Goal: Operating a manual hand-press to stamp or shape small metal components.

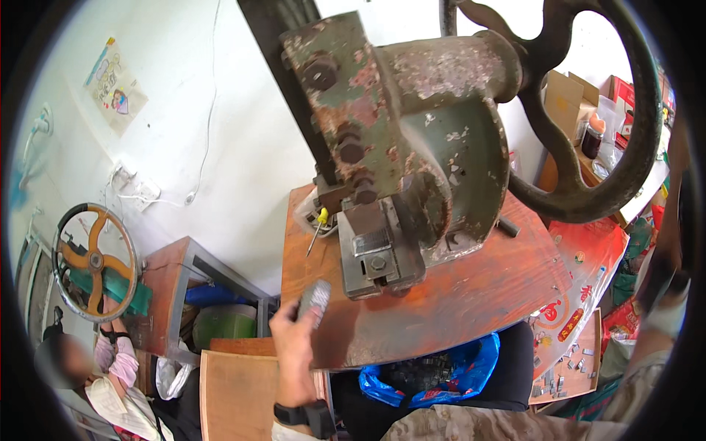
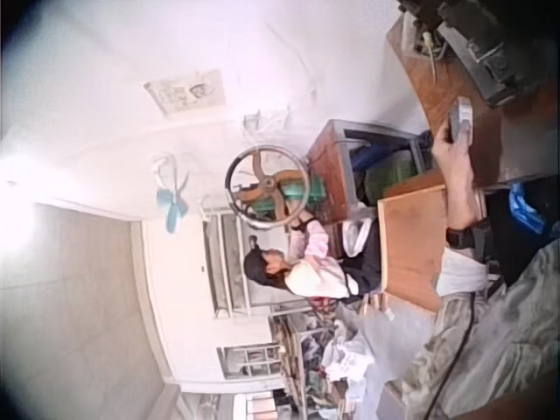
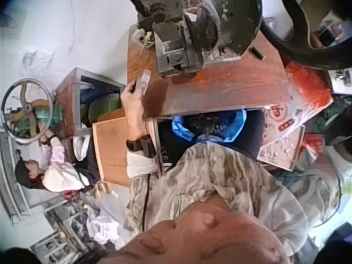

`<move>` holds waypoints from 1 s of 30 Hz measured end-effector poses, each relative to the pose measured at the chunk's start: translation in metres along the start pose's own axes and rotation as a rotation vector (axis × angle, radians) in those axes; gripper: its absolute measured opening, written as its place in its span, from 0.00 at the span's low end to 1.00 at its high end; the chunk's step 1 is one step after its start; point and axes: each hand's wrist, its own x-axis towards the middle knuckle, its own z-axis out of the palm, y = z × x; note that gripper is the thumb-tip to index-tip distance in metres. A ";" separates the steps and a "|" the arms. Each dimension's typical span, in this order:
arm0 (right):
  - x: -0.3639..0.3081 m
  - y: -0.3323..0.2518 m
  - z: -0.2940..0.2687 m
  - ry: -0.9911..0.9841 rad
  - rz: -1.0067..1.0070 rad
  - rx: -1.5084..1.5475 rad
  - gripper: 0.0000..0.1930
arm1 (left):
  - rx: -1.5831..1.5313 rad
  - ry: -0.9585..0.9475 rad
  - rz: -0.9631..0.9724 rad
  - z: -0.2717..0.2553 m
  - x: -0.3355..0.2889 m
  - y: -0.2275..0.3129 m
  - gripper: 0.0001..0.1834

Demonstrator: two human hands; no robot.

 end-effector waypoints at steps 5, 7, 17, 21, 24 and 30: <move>-0.079 -0.113 0.108 -0.303 0.242 0.565 0.19 | 0.563 -0.110 0.632 0.031 -0.050 -0.044 0.27; -0.099 -0.153 0.144 -0.391 0.370 0.610 0.24 | 0.772 -0.202 0.722 0.044 -0.057 -0.050 0.30; -0.049 -0.229 0.202 -0.576 0.341 0.637 0.41 | 0.645 -0.225 0.550 0.044 -0.062 -0.051 0.38; -0.058 -0.220 0.202 -0.590 0.425 0.512 0.42 | 0.645 -0.210 0.529 0.044 -0.059 -0.049 0.37; -0.073 -0.212 0.194 -0.611 0.494 0.439 0.44 | 0.625 -0.176 0.553 0.044 -0.058 -0.049 0.35; -0.059 -0.219 0.194 -0.535 0.411 0.577 0.46 | 0.632 -0.201 0.539 0.045 -0.060 -0.044 0.38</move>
